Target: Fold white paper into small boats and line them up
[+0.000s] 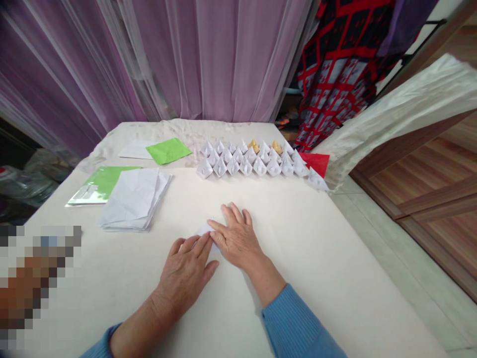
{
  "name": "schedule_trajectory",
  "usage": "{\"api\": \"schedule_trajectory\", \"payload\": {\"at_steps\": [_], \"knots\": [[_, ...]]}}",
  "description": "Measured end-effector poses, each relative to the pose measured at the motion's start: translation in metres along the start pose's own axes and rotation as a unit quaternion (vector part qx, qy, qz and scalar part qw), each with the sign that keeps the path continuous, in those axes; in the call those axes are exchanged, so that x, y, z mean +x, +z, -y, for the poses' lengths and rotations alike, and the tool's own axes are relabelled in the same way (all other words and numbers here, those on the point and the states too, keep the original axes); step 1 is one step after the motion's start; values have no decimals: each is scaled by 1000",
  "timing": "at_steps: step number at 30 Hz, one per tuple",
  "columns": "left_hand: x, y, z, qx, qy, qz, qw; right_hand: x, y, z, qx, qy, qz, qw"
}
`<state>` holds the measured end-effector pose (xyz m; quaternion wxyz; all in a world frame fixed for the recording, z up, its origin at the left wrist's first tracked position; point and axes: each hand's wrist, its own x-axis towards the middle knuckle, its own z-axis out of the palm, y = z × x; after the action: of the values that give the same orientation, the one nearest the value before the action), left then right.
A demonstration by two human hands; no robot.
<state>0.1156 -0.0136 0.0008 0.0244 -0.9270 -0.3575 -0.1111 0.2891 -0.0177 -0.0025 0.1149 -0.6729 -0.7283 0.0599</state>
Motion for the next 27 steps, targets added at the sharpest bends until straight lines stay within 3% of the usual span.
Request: {"api": "schedule_trajectory", "payload": {"at_steps": [10,21,27], "knots": [[0,-2,0,-1,3,2,1000,3,4,4,-27,41,-6,999],[1,-3,0,-10,2,0,1000,-12,-1,-2,24,-1,17,1000],[6,-12,-2,-35,-26,50,998,-15,-7,-4,39,-7,36,999]]}}
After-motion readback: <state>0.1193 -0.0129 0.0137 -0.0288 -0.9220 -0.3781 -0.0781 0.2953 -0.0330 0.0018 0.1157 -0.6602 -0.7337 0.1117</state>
